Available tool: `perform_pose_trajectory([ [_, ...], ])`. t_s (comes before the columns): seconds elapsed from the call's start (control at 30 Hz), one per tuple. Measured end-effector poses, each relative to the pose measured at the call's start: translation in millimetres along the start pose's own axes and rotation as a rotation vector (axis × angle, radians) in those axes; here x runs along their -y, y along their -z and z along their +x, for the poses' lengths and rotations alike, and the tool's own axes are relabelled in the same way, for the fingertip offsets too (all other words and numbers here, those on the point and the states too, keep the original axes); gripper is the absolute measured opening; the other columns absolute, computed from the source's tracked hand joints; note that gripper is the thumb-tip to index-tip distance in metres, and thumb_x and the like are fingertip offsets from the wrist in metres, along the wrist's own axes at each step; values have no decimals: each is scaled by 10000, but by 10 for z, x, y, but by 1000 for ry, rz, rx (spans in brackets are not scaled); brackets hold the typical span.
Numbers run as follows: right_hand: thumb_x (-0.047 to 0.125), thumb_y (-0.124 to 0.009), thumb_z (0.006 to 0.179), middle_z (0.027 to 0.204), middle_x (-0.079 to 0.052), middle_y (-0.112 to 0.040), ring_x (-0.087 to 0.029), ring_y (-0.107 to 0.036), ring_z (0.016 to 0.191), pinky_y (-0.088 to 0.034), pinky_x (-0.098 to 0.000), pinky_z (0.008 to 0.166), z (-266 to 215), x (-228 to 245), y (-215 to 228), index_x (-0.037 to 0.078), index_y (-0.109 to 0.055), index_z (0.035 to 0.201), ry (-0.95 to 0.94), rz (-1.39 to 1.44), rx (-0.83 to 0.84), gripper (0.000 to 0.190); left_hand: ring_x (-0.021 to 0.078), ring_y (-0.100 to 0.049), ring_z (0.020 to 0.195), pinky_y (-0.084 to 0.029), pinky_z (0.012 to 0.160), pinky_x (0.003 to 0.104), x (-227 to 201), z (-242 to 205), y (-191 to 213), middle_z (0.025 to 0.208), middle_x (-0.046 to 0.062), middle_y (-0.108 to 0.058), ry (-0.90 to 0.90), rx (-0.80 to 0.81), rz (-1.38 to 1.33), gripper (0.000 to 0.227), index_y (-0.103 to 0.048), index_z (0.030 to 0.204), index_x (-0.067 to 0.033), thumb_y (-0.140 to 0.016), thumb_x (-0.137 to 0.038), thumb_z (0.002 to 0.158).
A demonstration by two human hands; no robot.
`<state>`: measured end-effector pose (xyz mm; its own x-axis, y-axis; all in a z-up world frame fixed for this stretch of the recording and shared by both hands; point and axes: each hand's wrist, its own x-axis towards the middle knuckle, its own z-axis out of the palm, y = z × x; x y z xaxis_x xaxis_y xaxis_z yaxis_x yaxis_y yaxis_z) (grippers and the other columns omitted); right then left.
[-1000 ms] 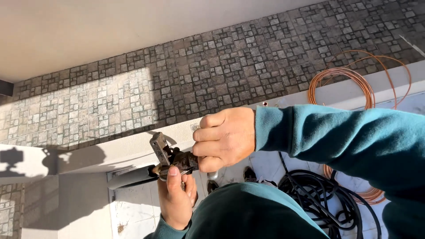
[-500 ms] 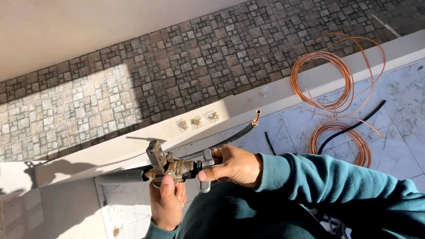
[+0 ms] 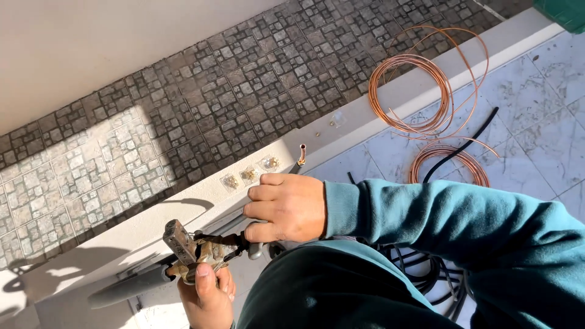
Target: Preparing copper pipes for air conditioner installation by flaring the ends and sliding on foam insulation sleeves.
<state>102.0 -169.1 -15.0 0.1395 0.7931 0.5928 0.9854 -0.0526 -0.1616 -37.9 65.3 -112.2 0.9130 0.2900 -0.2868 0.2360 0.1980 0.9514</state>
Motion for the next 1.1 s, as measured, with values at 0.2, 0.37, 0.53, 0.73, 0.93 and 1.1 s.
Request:
perform_pose_trajectory([
  [0.2,484,-543,1048,779,-4,-532,-127,-507,681,-409,-294,604,-549,426,-665,53,-561,970,-933,1378,219,439,129,-392,412,-299,369,298,200,-72,162,516,20,-382,-75,-47,-4,594,-487,768,-8,-672,-568,849],
  [0.37,266,-702,993,837,-8,-529,-105,-470,739,-386,-283,653,-632,570,-782,0,-614,1079,-1075,2022,-46,292,99,-460,589,-375,486,285,502,-86,140,772,10,-535,-107,0,-77,585,-468,1131,-32,-727,-462,832],
  [0.53,269,-842,788,935,-25,-603,-172,-561,873,-417,-330,762,-252,167,-345,73,-633,1056,-623,1083,-17,392,123,-535,722,-472,645,307,314,-60,-6,834,19,-580,-341,75,231,505,-532,1118,-20,-651,-488,970],
  [0.73,464,-822,760,900,-45,-591,-202,-572,847,-418,-337,749,-281,-87,-177,63,-625,1016,-356,473,15,515,124,-468,557,-385,494,304,265,-67,-144,636,25,-497,-67,-24,204,524,-569,943,8,-625,-514,936],
  [0.93,558,-774,819,854,-22,-581,-131,-565,785,-460,-281,703,-485,299,-408,30,-633,1067,-651,856,90,600,97,-467,562,-378,477,278,521,-233,-52,681,7,-507,-144,-87,10,606,-540,1083,-9,-673,-554,854],
  [1.1,389,-825,806,800,-10,-567,-132,-536,747,-427,-304,672,-640,660,-651,39,-657,1007,-1013,1360,70,437,166,-568,808,-510,749,334,462,-278,-65,955,54,-579,-447,-2,302,634,-538,1197,9,-632,-579,980],
])
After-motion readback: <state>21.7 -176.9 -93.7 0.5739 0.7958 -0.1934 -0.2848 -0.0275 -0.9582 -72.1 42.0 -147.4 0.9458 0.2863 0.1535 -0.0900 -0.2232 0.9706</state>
